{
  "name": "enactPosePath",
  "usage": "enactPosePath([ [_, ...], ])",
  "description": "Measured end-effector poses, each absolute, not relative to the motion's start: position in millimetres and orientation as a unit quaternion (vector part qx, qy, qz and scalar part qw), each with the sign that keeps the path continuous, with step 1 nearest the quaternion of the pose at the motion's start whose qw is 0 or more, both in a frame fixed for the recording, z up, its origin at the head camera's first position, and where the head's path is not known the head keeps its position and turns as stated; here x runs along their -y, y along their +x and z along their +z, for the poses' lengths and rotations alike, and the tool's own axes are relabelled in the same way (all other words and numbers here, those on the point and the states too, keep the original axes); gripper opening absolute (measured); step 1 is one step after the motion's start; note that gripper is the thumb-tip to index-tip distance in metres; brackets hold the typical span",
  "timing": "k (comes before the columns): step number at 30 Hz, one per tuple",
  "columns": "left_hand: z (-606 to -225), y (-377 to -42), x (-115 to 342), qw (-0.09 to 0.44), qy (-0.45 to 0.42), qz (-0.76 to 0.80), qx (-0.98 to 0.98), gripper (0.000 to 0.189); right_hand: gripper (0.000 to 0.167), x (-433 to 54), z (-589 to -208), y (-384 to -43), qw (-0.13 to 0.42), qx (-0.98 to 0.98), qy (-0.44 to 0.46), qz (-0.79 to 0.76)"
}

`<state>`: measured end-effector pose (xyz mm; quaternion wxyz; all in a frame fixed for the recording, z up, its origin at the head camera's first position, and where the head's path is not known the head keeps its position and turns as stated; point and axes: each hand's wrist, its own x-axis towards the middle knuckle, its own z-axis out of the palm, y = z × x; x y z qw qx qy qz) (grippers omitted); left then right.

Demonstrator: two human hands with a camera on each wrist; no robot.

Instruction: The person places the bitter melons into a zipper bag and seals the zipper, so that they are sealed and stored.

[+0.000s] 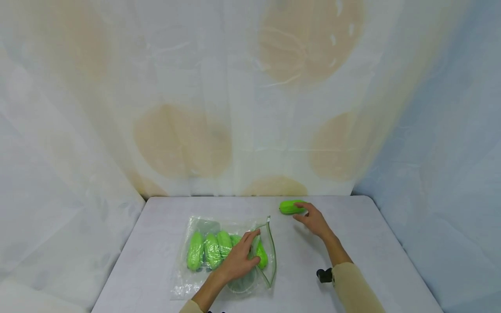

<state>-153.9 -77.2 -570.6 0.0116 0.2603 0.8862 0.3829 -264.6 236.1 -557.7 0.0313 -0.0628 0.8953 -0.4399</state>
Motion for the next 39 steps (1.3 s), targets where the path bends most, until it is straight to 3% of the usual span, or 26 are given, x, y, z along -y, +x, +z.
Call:
enactPosePath([
  [7,-569,-153,75,0.009,0.261,0.381,-0.887,0.079,0.06,-241,-557,-271,0.035,-0.898,-0.052,-0.435],
  [18,-569,-153,76,0.008,0.265,0.38,-0.886,0.078,0.067,-240,-561,-276,0.092,-0.9,-0.034,-0.425],
  [39,-570,-154,78,0.008,0.261,0.381,-0.887,0.078,0.071,-234,-563,-280,0.074,-0.91,-0.069,-0.402],
])
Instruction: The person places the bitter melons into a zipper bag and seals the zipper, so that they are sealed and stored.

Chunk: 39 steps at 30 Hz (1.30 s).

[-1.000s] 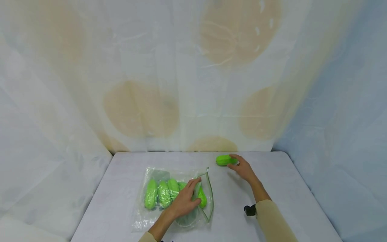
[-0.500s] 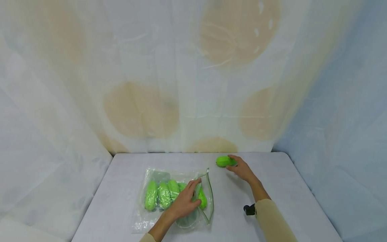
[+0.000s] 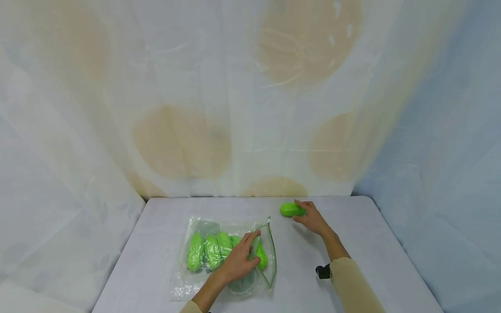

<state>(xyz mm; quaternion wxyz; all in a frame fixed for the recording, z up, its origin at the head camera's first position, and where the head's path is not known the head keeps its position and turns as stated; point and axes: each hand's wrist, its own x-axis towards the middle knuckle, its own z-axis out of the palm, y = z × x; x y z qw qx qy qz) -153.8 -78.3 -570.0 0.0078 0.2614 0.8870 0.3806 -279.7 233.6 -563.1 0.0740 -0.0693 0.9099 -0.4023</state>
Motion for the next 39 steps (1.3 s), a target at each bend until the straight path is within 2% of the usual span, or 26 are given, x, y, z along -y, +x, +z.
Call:
enactPosePath([
  [12,-568.3,-153.5,77.1,0.018,0.261,0.383,-0.886,0.078,0.061,-233.6,-561.4,-271.0,0.049,-0.935,-0.078,-0.343],
  [24,-567.9,-152.9,76.2,0.017,0.258,0.384,-0.887,0.077,0.054,-235.8,-565.4,-272.8,-0.001,-0.933,-0.106,-0.343],
  [39,-570.3,-154.8,77.6,0.016,0.255,0.379,-0.889,0.079,0.048,-235.0,-570.7,-274.6,0.024,-0.943,-0.081,-0.321],
])
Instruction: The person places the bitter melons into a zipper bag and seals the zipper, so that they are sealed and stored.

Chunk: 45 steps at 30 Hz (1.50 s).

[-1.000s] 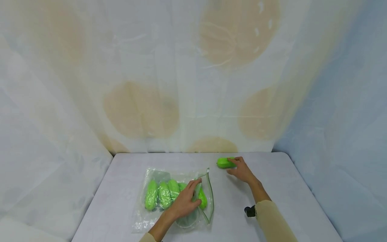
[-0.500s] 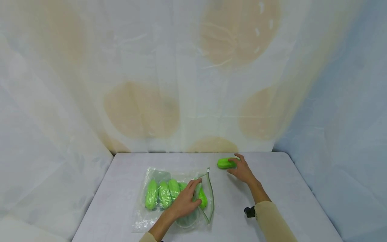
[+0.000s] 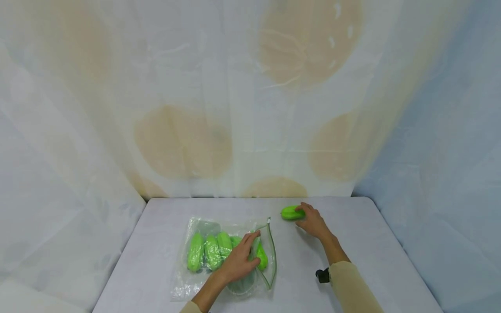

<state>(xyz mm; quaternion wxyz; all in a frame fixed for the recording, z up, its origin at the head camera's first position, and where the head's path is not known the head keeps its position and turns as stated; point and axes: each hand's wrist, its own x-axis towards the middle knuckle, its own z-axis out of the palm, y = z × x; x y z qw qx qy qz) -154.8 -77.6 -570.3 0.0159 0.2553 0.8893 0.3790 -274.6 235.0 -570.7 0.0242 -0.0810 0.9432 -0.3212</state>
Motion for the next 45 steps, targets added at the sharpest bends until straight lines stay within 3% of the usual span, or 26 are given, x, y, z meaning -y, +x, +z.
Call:
enactPosePath([
  [20,-569.3,-154.4,79.0,0.018,0.253,0.379,-0.89,0.079,0.055,-234.2,-574.5,-273.2,0.006,-0.945,-0.058,-0.321],
  [31,-567.0,-152.7,78.8,0.021,0.257,0.384,-0.886,0.078,0.069,-234.0,-575.0,-271.3,0.006,-0.95,-0.063,-0.307],
  [40,-567.8,-153.2,77.4,0.013,0.258,0.38,-0.888,0.078,0.052,-233.6,-573.2,-270.7,0.008,-0.955,-0.057,-0.291],
  [45,-567.5,-153.1,76.8,0.011,0.26,0.379,-0.888,0.078,0.051,-234.8,-573.5,-271.6,0.02,-0.955,-0.05,-0.291],
])
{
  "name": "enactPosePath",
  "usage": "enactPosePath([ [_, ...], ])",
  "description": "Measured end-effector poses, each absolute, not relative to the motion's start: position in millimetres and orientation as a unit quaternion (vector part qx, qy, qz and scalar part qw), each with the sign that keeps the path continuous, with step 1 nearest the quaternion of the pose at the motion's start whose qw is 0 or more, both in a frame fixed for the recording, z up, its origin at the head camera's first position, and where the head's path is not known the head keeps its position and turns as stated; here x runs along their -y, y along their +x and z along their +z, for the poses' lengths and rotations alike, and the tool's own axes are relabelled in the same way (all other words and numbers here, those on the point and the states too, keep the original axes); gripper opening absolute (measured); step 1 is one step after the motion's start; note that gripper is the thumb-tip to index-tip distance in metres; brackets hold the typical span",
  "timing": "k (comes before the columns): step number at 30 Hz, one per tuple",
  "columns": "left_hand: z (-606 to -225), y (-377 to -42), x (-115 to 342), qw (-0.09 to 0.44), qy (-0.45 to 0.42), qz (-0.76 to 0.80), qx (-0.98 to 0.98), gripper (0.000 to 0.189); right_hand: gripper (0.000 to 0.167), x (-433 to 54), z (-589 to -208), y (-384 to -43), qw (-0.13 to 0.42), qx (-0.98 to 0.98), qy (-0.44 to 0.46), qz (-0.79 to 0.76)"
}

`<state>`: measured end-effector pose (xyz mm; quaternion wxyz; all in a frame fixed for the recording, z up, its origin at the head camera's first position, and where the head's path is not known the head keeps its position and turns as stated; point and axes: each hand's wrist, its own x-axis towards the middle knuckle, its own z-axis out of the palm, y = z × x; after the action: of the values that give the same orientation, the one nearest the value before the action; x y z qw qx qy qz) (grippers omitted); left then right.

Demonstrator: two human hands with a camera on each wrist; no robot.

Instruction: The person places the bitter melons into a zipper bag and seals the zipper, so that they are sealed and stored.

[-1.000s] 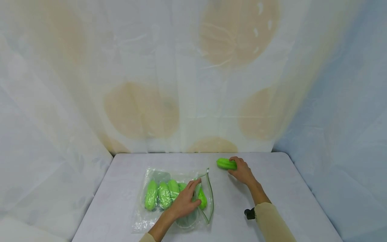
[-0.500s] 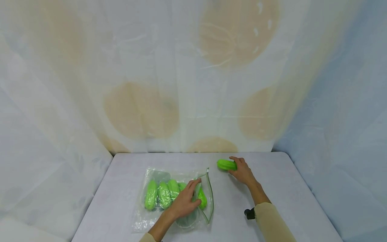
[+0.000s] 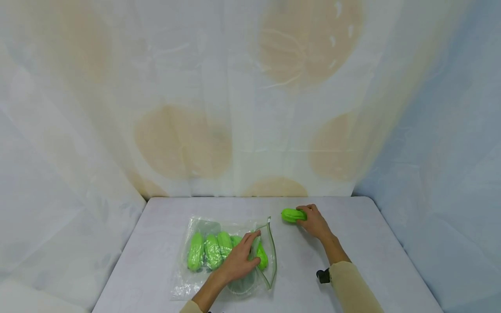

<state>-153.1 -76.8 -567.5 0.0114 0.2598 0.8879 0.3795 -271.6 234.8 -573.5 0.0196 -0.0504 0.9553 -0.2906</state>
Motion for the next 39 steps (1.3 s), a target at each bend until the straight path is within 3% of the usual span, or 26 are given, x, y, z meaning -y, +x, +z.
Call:
enactPosePath([
  [28,-568,-155,75,0.014,0.26,0.376,-0.889,0.078,0.05,-236,-562,-263,0.055,-0.957,-0.049,-0.28],
  [39,-570,-157,75,0.02,0.255,0.376,-0.891,0.079,0.049,-230,-549,-252,0.045,-0.958,-0.07,-0.273],
])
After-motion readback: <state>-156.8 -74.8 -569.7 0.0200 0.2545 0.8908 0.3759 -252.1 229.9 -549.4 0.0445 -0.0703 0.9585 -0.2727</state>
